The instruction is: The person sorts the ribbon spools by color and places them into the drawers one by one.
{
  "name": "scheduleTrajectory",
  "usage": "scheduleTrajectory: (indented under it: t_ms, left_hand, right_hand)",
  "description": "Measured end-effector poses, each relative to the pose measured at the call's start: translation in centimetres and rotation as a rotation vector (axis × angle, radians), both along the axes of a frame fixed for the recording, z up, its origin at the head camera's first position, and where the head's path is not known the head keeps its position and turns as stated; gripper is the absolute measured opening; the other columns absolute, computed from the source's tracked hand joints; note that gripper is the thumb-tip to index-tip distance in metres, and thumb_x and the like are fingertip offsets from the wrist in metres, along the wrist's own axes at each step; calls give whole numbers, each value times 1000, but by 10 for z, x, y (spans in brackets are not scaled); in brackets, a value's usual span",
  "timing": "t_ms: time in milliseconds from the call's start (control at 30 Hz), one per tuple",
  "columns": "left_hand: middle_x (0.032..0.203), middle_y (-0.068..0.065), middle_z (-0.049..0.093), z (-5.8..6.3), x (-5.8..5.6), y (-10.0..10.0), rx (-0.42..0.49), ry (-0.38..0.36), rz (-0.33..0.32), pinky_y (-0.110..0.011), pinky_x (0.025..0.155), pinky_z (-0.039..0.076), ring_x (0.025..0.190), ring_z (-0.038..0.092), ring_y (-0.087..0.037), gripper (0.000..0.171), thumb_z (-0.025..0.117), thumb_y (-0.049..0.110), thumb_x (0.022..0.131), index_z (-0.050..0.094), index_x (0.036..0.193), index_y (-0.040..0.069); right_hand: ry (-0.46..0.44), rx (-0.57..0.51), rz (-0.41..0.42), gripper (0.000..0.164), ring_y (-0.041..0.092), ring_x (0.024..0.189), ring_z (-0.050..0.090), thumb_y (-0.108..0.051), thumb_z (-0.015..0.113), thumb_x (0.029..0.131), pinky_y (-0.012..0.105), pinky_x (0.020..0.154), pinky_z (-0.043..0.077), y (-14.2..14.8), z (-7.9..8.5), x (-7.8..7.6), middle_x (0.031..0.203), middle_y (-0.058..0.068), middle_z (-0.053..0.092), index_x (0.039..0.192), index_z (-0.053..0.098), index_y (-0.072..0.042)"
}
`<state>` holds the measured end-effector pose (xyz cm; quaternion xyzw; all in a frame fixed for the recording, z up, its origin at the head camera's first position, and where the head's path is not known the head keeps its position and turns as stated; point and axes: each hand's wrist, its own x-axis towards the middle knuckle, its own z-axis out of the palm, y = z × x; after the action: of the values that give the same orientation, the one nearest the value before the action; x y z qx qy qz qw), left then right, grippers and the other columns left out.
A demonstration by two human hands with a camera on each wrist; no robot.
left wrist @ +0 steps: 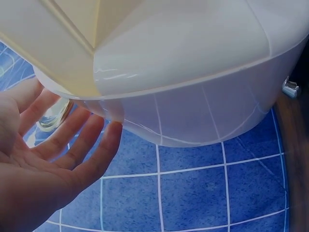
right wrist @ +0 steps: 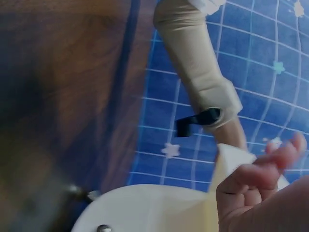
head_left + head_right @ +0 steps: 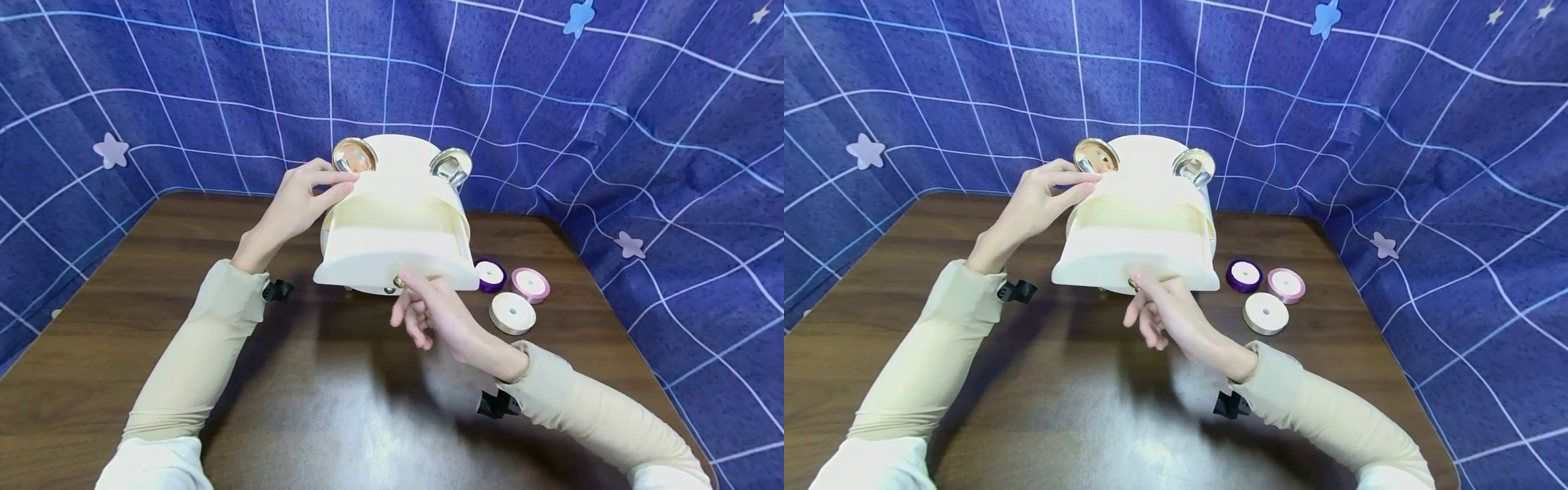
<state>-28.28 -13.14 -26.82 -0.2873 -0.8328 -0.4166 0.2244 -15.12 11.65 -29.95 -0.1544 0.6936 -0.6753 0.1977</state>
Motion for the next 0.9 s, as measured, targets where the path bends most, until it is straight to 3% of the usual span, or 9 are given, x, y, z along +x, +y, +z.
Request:
scheduleTrajectory:
  t_ms: [100,167,267,367,433,500,633,767,900]
  left_hand:
    - [97,-6,65,0,0,0,-4,-1,-2,-22,66,36,77,47,-13,26,64,23,93,72,116,13]
    - [97,-6,65,-1,0,1,-5,1,-2,-22,66,36,77,47,-13,26,64,23,94,72,116,13]
    - [97,-7,65,-1,0,0,4,8,0,-22,66,36,78,47,-13,26,64,22,93,72,116,13]
    - [96,-6,65,0,1,-1,11,4,1,-22,66,35,77,47,-12,26,65,22,93,72,116,13]
    - [96,-6,65,0,1,-1,12,-1,-1,-22,65,36,77,47,-12,26,65,22,93,72,116,13]
    - [96,-7,65,-1,0,0,10,-2,0,-22,66,36,77,47,-13,26,64,22,93,72,116,13]
    - [95,-8,65,-2,0,0,13,3,3,-21,66,36,76,47,-14,25,65,21,93,72,116,13]
    - [95,-7,65,-2,1,0,6,-2,5,-22,66,36,75,47,-14,25,64,22,93,72,116,13]
    - [95,-6,64,-1,1,-1,1,3,5,-22,66,36,76,47,-13,26,64,23,93,72,116,13]
  right_hand:
    - [100,-23,-11,53,5,32,34,-36,40,101,24,34,23,10,11,8,37,-8,43,61,61,-9]
    - [225,-81,-41,49,6,32,30,-26,41,101,26,33,19,19,22,12,37,-8,41,60,61,-9]
    - [458,-157,-196,46,10,33,30,-14,44,99,29,34,18,35,39,8,39,-5,45,57,61,-6]
    - [607,-222,-386,42,12,34,32,-9,48,98,29,35,19,55,49,-11,40,-1,45,59,62,-1]
    - [625,-211,-493,37,13,35,36,-8,49,97,26,35,24,71,46,-32,42,1,47,63,63,0]
    - [577,-162,-528,27,12,38,42,-6,51,96,22,37,32,88,35,-58,46,1,51,75,65,2]
    - [511,320,-518,17,13,65,62,-12,58,93,23,60,51,119,-2,-105,79,9,70,100,67,2]
    - [560,872,-322,43,33,106,63,-24,63,89,45,93,48,138,-42,-134,118,23,66,123,59,2]
    - [580,1095,-150,60,48,119,50,-22,66,80,59,100,38,143,-70,-145,126,30,58,132,52,4]
